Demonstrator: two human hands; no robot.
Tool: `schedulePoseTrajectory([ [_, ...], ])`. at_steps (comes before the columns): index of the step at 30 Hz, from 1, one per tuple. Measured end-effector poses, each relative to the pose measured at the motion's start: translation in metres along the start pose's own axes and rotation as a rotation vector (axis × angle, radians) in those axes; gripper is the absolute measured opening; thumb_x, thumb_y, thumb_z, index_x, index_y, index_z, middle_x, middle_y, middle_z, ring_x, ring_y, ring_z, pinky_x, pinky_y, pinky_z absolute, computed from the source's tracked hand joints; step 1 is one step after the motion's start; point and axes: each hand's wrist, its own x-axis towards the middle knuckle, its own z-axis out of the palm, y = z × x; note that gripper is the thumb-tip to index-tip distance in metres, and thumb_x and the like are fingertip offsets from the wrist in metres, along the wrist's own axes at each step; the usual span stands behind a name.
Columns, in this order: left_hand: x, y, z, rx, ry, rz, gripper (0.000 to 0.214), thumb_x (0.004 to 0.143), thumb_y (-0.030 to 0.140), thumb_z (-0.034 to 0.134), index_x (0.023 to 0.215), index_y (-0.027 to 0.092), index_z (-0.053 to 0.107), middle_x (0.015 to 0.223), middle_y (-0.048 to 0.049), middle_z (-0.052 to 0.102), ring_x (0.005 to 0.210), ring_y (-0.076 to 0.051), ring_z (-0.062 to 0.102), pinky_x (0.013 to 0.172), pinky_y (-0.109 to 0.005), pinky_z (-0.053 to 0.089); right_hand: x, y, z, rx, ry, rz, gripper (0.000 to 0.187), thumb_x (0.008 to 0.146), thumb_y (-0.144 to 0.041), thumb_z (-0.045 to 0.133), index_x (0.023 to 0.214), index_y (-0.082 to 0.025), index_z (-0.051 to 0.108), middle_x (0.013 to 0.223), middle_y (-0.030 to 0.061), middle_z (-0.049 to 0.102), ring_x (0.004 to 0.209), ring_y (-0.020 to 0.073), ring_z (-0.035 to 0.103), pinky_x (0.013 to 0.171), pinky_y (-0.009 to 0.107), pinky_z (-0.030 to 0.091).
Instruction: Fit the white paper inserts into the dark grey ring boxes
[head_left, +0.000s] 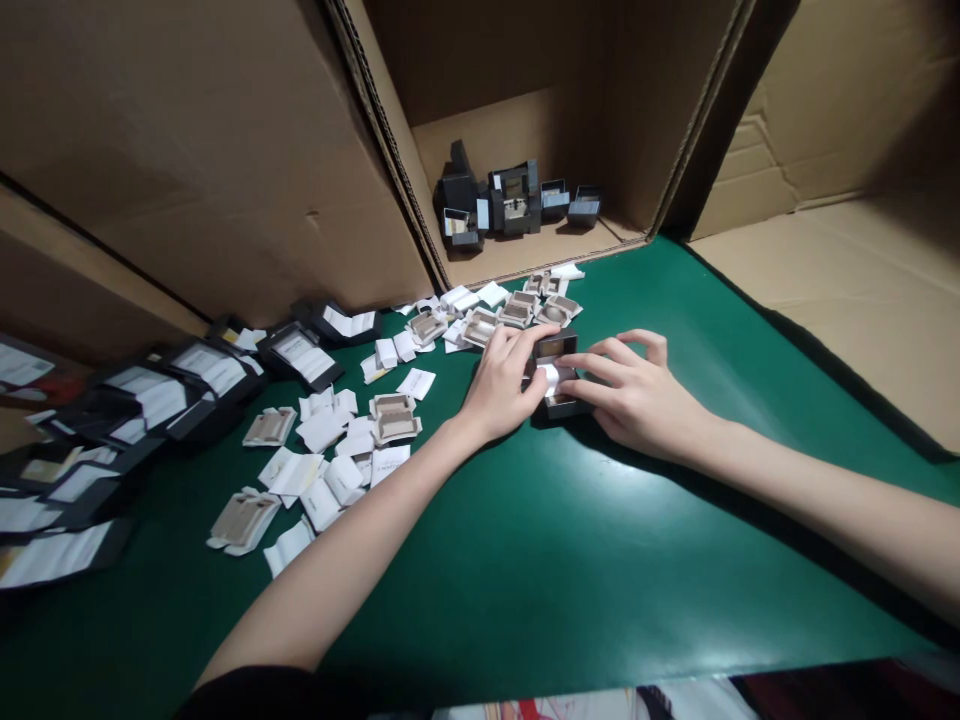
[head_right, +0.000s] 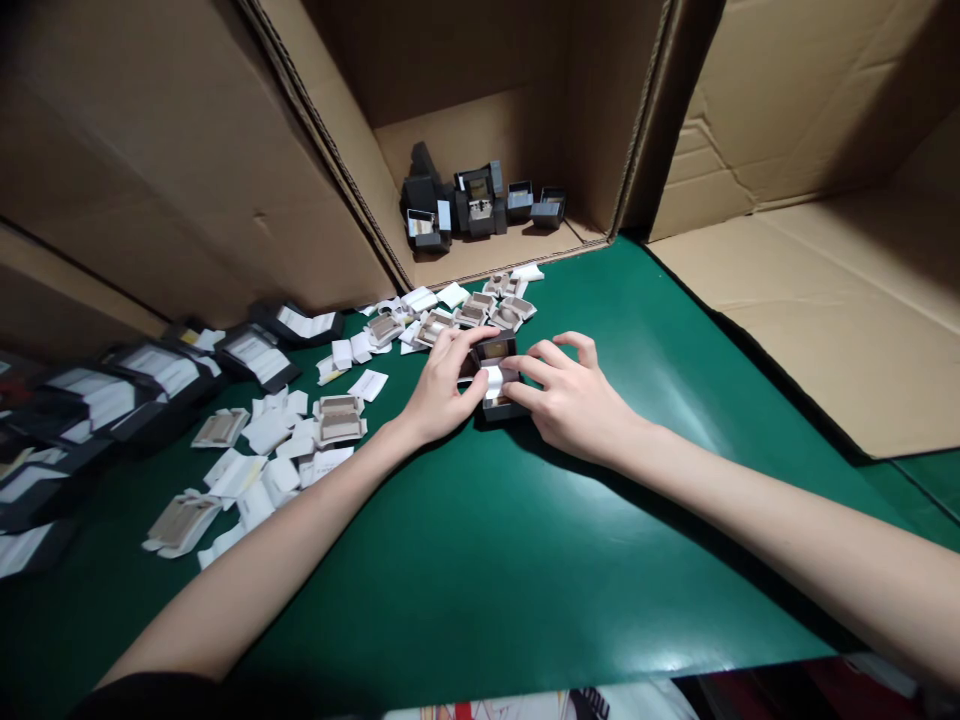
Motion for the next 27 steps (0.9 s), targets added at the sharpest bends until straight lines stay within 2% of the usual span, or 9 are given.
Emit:
schedulePoseTrajectory([
  [6,0.0002,0.0002,-0.0008,-0.012,0.002,-0.006,0.042,0.082,0.013,0.047,0.124,0.019,0.047,0.114,-0.0064,0.056,0.104,-0.021,0.048,0.092,-0.035,0.045,-0.0015,0.0012,0.0011,0.025,-0.006,-0.006,0.033,0.08,-0.002,0.044,0.094,-0.02,0.066,0.115,0.0055,0.067,0.099,0.0201,0.055,0.093,0.043,0.029],
  [11,0.0009,0.0023,-0.0019,-0.017,-0.015,-0.026,0.041,0.083,0.014,0.045,0.124,0.021,0.047,0.118,-0.0061,0.056,0.106,-0.021,0.049,0.092,-0.036,0.045,-0.003,-0.0001,0.0027,0.034,-0.063,0.009,0.038,0.074,0.0,0.047,0.102,-0.019,0.063,0.122,0.0083,0.062,0.105,0.022,0.052,0.093,0.043,0.03],
  [18,0.0018,0.005,-0.0043,-0.002,-0.012,0.008,0.034,0.089,0.019,0.04,0.122,0.019,0.049,0.115,-0.0056,0.06,0.101,-0.02,0.051,0.09,-0.034,0.045,-0.0009,-0.0014,0.0018,0.05,-0.085,-0.042,0.031,0.083,-0.006,0.046,0.104,-0.021,0.063,0.123,0.0039,0.062,0.101,0.022,0.049,0.09,0.041,0.029],
  [27,0.0015,0.0025,-0.0051,-0.063,0.017,0.021,0.032,0.093,0.022,0.035,0.12,0.019,0.053,0.114,-0.0043,0.062,0.099,-0.019,0.052,0.093,-0.034,0.043,-0.002,0.0029,0.002,0.171,-0.151,-0.036,0.034,0.085,-0.006,0.042,0.109,-0.021,0.061,0.127,0.0055,0.059,0.094,0.0192,0.053,0.089,0.04,0.031],
])
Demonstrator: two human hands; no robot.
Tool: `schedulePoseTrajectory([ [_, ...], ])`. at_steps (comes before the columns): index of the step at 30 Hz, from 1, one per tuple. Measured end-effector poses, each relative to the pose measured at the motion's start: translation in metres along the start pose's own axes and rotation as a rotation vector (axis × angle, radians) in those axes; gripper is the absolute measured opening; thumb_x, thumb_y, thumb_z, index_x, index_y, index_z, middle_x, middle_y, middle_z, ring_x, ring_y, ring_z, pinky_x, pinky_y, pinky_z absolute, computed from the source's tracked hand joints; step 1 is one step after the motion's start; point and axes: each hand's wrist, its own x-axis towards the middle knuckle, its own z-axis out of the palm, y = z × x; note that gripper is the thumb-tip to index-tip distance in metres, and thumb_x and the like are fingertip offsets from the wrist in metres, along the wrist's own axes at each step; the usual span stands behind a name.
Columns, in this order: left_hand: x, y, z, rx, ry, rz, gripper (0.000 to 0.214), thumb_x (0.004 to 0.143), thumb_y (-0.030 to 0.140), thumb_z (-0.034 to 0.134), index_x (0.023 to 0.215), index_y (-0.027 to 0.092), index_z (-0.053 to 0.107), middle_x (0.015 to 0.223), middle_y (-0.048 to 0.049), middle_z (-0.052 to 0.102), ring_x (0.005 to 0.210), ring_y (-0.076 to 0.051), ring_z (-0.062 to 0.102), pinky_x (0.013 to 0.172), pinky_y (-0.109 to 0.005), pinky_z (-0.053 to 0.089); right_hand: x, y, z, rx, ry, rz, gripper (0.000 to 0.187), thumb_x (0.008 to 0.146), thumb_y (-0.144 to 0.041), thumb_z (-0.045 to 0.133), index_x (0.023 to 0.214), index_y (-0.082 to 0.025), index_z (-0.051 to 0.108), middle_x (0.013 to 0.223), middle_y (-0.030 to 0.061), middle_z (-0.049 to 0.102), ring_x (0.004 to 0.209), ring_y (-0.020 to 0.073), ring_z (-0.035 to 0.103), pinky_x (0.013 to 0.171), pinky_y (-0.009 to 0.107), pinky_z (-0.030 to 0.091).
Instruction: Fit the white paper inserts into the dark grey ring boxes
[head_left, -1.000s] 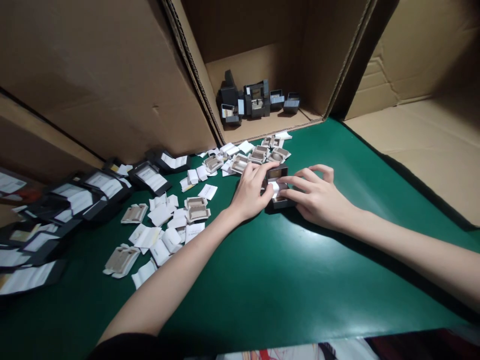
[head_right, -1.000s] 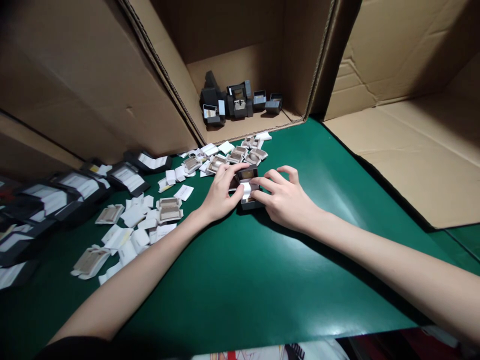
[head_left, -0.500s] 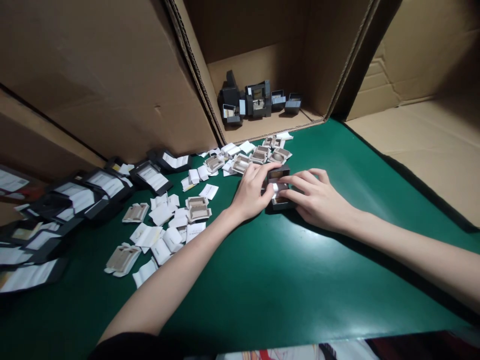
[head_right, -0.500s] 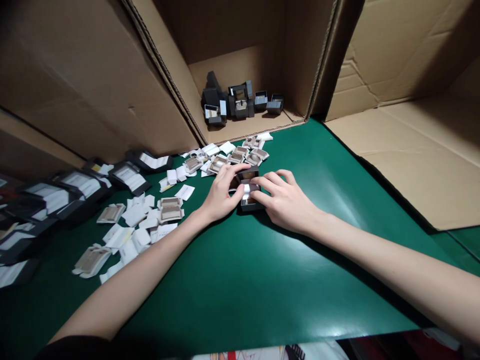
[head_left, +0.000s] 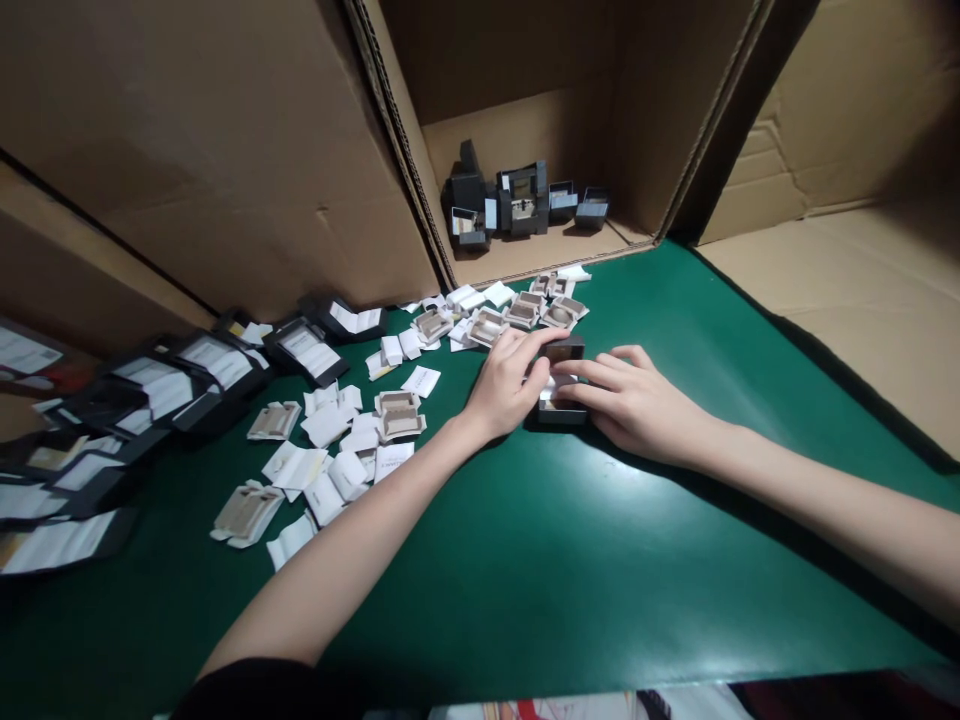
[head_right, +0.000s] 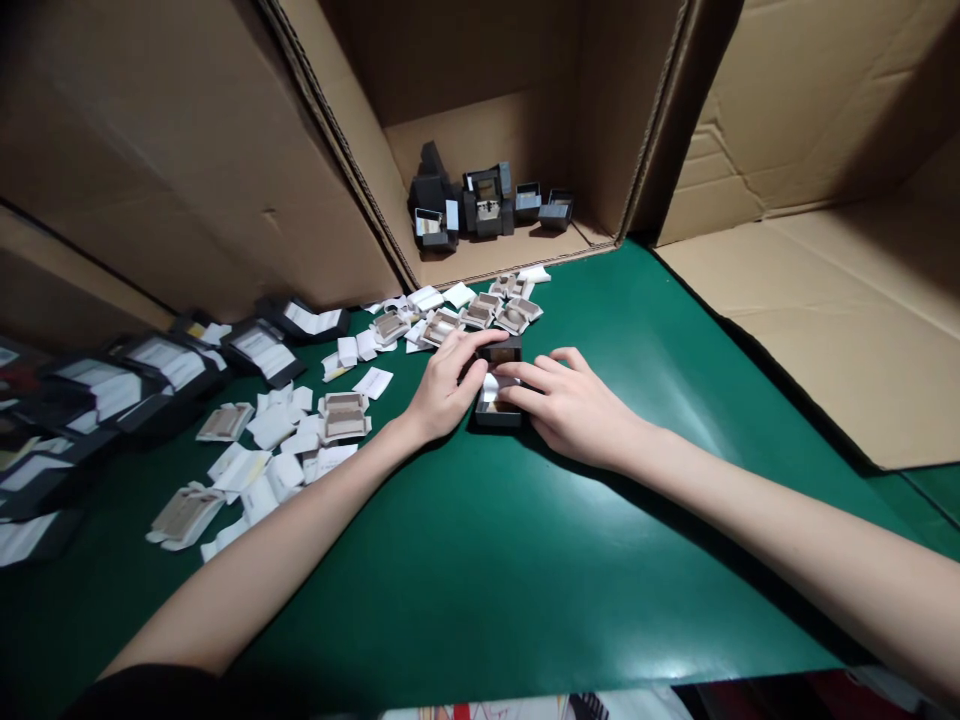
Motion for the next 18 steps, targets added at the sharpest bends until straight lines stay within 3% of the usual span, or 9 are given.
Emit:
schedulePoseTrajectory([
  [6,0.0,-0.008,-0.004,-0.092,0.039,-0.095,0.041,0.096,0.028,0.028,0.137,0.022,0.032,0.106,-0.0054,0.064,0.099,-0.018,0.058,0.093,-0.035,0.044,-0.001,0.003,0.0,0.02,0.002,-0.003,0.034,0.085,-0.006,0.042,0.108,-0.021,0.061,0.132,0.0068,0.057,0.097,0.02,0.055,0.088,0.041,0.034],
  [11,-0.002,-0.015,-0.008,0.014,0.16,-0.14,0.04,0.078,0.01,0.037,0.116,0.02,0.045,0.101,-0.0047,0.061,0.101,-0.02,0.056,0.092,-0.037,0.044,-0.001,0.004,0.001,0.003,0.023,0.02,0.036,0.08,-0.005,0.046,0.11,-0.018,0.06,0.131,0.0111,0.057,0.101,0.0222,0.056,0.079,0.037,0.039],
  [14,-0.004,-0.012,-0.008,0.113,0.124,-0.146,0.037,0.071,0.008,0.041,0.105,0.02,0.047,0.098,-0.0046,0.059,0.099,-0.022,0.053,0.089,-0.037,0.044,-0.002,0.006,0.001,-0.037,0.034,0.057,0.036,0.078,-0.004,0.047,0.109,-0.017,0.061,0.129,0.0103,0.059,0.094,0.0217,0.055,0.074,0.035,0.039],
  [18,-0.005,-0.005,-0.008,0.255,0.017,-0.106,0.038,0.068,0.012,0.046,0.106,0.018,0.047,0.109,-0.0071,0.056,0.103,-0.024,0.049,0.092,-0.039,0.041,-0.003,0.009,0.002,-0.044,0.046,0.092,0.038,0.077,-0.002,0.046,0.108,-0.018,0.062,0.129,0.0088,0.058,0.096,0.0223,0.053,0.074,0.035,0.039],
])
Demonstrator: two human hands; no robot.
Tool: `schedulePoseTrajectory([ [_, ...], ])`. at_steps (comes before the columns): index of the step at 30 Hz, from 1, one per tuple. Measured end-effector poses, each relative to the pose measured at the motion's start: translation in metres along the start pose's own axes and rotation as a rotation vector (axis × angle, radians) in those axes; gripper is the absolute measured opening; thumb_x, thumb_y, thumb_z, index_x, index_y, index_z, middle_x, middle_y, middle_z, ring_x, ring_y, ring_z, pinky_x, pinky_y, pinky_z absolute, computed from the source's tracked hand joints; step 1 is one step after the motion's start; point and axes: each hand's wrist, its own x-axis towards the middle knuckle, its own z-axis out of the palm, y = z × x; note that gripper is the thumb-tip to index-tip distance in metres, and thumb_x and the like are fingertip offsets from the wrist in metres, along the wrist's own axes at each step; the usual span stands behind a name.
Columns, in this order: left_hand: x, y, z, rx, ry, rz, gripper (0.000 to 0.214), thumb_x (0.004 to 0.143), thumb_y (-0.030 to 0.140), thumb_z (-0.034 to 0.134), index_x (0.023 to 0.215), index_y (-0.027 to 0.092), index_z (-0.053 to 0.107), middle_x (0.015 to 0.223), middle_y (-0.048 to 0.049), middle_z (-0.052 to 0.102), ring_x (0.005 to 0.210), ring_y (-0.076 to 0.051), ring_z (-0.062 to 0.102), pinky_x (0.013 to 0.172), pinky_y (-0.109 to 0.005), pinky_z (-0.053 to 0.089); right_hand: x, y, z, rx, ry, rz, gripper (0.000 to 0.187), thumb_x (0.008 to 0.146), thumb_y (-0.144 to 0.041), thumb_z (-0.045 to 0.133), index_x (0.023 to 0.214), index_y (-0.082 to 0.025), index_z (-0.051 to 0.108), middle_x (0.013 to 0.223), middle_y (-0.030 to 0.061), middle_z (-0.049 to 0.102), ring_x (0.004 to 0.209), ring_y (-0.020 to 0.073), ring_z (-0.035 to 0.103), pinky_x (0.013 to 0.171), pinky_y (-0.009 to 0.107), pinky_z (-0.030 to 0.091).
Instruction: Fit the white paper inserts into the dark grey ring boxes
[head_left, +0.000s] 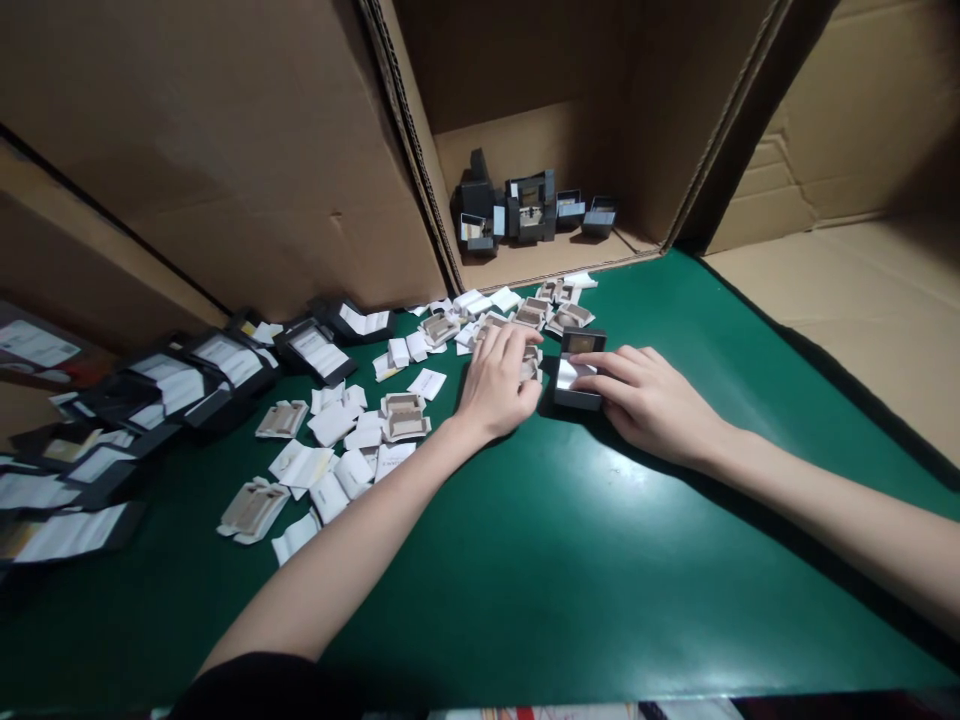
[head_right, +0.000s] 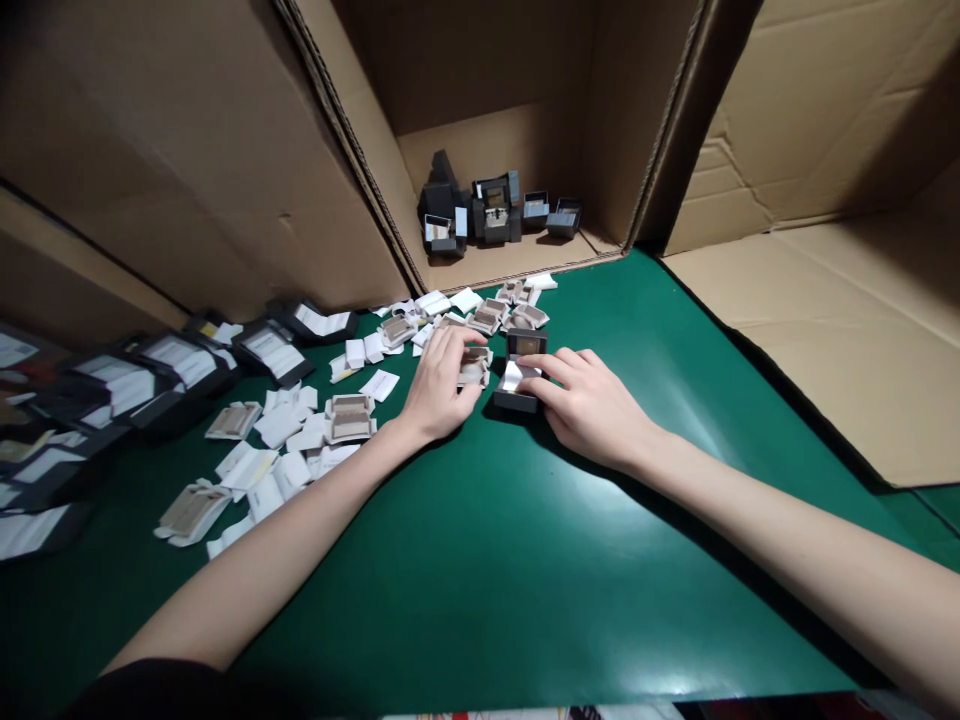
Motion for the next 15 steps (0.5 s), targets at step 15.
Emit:
schedulePoseTrajectory([
  [15,0.002,-0.0023,0.0055,-0.079,0.064,-0.085,0.039,0.082,0.014,0.05,0.12,0.02,0.043,0.11,-0.0059,0.057,0.108,-0.022,0.049,0.095,-0.038,0.041,0.002,0.0039,-0.0015,0.357,0.295,0.064,0.029,0.084,-0.005,0.042,0.097,-0.022,0.062,0.103,0.0092,0.066,0.093,0.0202,0.062,0.078,0.036,0.051],
])
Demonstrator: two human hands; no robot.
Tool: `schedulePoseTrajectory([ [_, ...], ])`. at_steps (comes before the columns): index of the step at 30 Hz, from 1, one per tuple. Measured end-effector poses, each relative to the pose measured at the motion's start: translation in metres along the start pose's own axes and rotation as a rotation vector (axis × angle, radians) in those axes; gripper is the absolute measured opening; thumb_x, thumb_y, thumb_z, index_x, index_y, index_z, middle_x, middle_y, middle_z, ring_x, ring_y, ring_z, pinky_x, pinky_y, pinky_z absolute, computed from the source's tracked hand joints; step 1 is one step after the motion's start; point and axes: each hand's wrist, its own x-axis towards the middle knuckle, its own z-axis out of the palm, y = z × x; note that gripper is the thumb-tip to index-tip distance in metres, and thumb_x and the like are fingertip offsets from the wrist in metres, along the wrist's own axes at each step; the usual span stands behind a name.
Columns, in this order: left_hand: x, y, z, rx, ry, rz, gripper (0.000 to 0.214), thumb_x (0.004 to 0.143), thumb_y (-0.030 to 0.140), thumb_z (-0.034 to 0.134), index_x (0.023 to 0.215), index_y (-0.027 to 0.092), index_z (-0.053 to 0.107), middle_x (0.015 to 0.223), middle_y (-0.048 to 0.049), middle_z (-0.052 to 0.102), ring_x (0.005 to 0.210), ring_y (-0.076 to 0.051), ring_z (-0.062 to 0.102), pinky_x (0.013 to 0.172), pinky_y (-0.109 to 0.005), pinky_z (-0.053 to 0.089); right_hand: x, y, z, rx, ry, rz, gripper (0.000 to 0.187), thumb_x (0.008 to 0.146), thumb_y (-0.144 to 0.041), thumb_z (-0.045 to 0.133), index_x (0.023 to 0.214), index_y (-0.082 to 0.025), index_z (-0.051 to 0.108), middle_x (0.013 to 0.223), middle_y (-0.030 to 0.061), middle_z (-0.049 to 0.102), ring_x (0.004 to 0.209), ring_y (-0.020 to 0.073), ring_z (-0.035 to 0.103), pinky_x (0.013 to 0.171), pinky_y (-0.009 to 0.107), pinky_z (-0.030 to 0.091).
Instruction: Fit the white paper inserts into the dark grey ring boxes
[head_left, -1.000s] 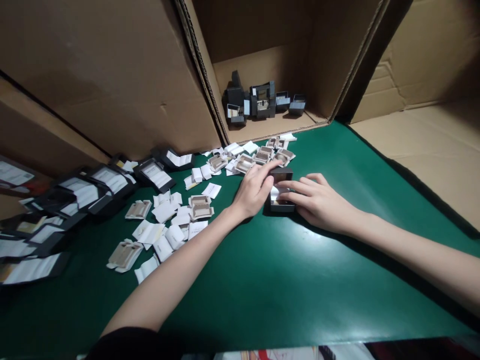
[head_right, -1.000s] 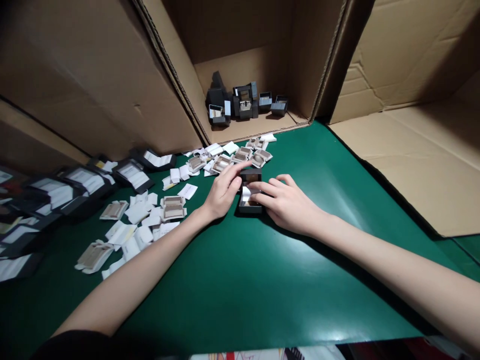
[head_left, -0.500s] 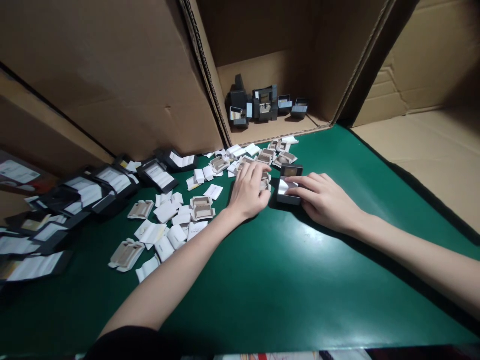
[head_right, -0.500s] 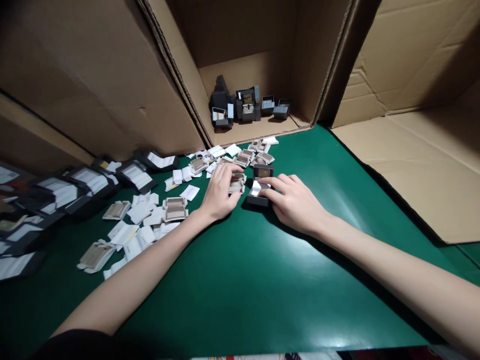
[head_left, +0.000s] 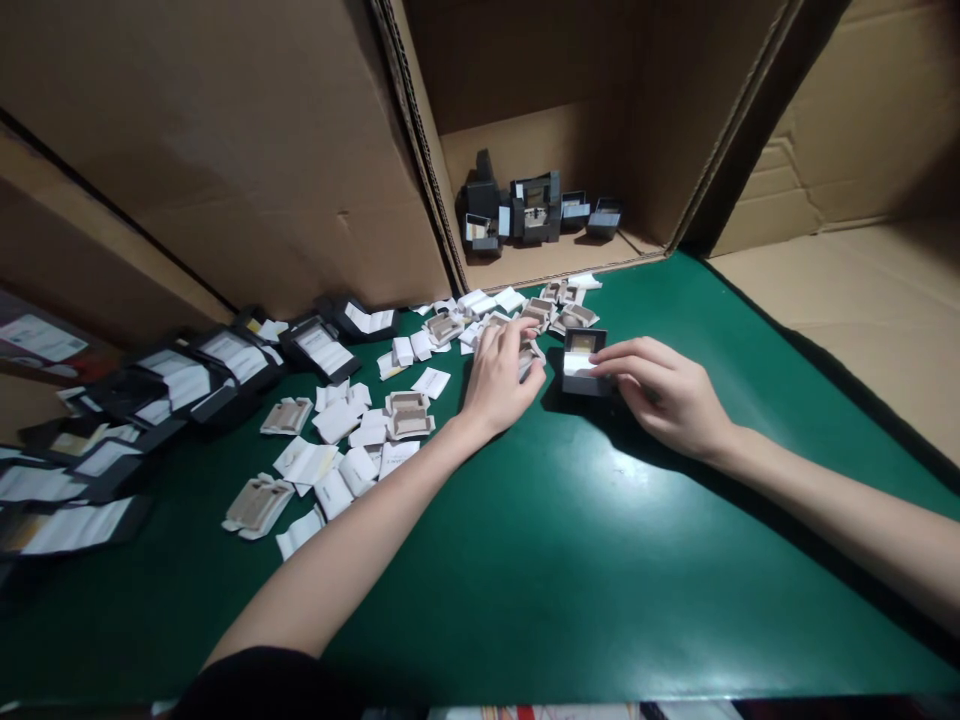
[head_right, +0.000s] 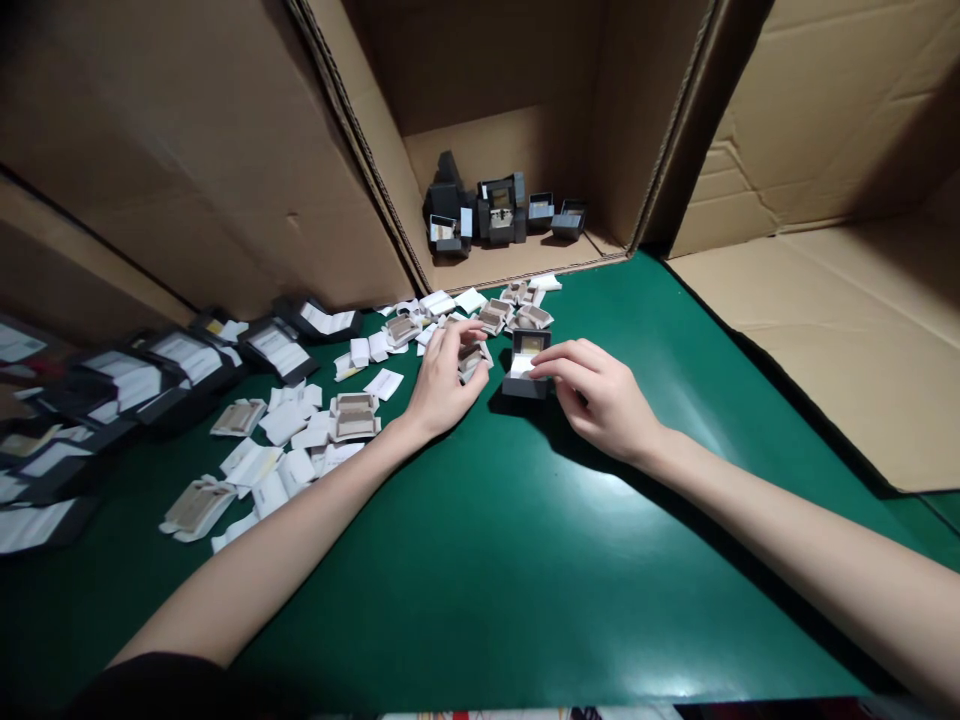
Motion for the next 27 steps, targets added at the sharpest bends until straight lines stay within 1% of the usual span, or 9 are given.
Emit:
schedulePoseTrajectory([
  [3,0.0008,-0.002,0.0,-0.084,0.055,0.016,0.036,0.084,0.012,0.046,0.119,0.02,0.042,0.108,-0.0065,0.056,0.106,-0.02,0.052,0.093,-0.035,0.043,0.0014,-0.0014,-0.0011,0.055,-0.014,0.017,0.025,0.085,-0.006,0.044,0.096,-0.021,0.062,0.099,0.009,0.067,0.091,0.0196,0.062,0.077,0.035,0.051],
  [5,0.0011,-0.0018,0.0001,-0.065,0.064,0.011,0.034,0.084,0.013,0.046,0.117,0.019,0.043,0.109,-0.0068,0.056,0.108,-0.02,0.051,0.094,-0.035,0.043,0.0018,-0.0014,-0.0013,0.076,-0.031,0.027,0.024,0.086,-0.008,0.045,0.096,-0.021,0.062,0.097,0.0086,0.067,0.09,0.0197,0.061,0.076,0.035,0.051],
  [10,-0.0006,0.0017,0.0018,0.165,-0.039,-0.049,0.034,0.087,0.026,0.052,0.119,0.017,0.046,0.125,-0.0088,0.053,0.117,-0.028,0.04,0.099,-0.044,0.035,0.0012,0.0005,-0.0007,0.094,-0.049,0.023,0.024,0.086,-0.008,0.045,0.096,-0.021,0.062,0.097,0.0085,0.067,0.09,0.0199,0.061,0.076,0.036,0.051],
  [13,-0.0024,0.0033,0.0031,0.262,-0.133,0.001,0.037,0.089,0.034,0.052,0.121,0.016,0.047,0.123,-0.0092,0.055,0.115,-0.03,0.041,0.096,-0.047,0.034,0.0006,0.0013,-0.0001,0.095,-0.054,0.022,0.023,0.085,-0.007,0.045,0.096,-0.021,0.061,0.098,0.0088,0.067,0.091,0.0202,0.061,0.077,0.036,0.051],
  [15,-0.0032,0.0036,0.0031,0.291,-0.158,0.035,0.038,0.089,0.035,0.053,0.122,0.017,0.048,0.12,-0.0088,0.057,0.113,-0.03,0.043,0.094,-0.046,0.035,0.0005,0.0015,0.0002,0.095,-0.053,0.021,0.023,0.086,-0.007,0.045,0.096,-0.021,0.061,0.098,0.0088,0.067,0.091,0.0203,0.061,0.077,0.036,0.051],
  [18,-0.0028,0.0027,0.0015,0.288,-0.127,0.035,0.033,0.09,0.028,0.053,0.121,0.018,0.049,0.116,-0.0077,0.059,0.109,-0.028,0.046,0.091,-0.044,0.037,0.0006,0.0018,0.0004,0.1,-0.038,0.009,0.023,0.086,-0.007,0.045,0.096,-0.021,0.061,0.097,0.0084,0.067,0.09,0.0203,0.061,0.076,0.036,0.051],
  [21,-0.0011,0.0002,-0.0002,0.138,-0.02,0.018,0.027,0.091,0.026,0.053,0.117,0.019,0.05,0.107,-0.0063,0.061,0.104,-0.024,0.05,0.088,-0.039,0.041,0.0006,0.0026,0.0007,0.107,-0.025,-0.005,0.023,0.086,-0.007,0.046,0.095,-0.021,0.061,0.096,0.0085,0.067,0.088,0.0204,0.06,0.075,0.037,0.051],
  [24,0.0005,-0.0015,0.0006,-0.167,0.118,0.026,0.024,0.091,0.032,0.055,0.112,0.021,0.052,0.104,-0.0057,0.06,0.097,-0.019,0.055,0.078,-0.03,0.047,0.0007,0.0026,0.0009,0.112,-0.026,0.009,0.022,0.087,-0.008,0.046,0.097,-0.021,0.061,0.095,0.0082,0.067,0.088,0.0206,0.06,0.075,0.037,0.05],
  [27,0.0005,0.0005,0.0041,-0.426,0.193,0.054,0.026,0.089,0.036,0.06,0.109,0.021,0.053,0.105,-0.0056,0.059,0.092,-0.015,0.058,0.07,-0.024,0.05,0.0013,0.0008,0.0007,0.125,0.007,0.054,0.021,0.089,-0.012,0.048,0.103,-0.021,0.06,0.098,0.0083,0.066,0.091,0.0211,0.06,0.078,0.037,0.05],
])
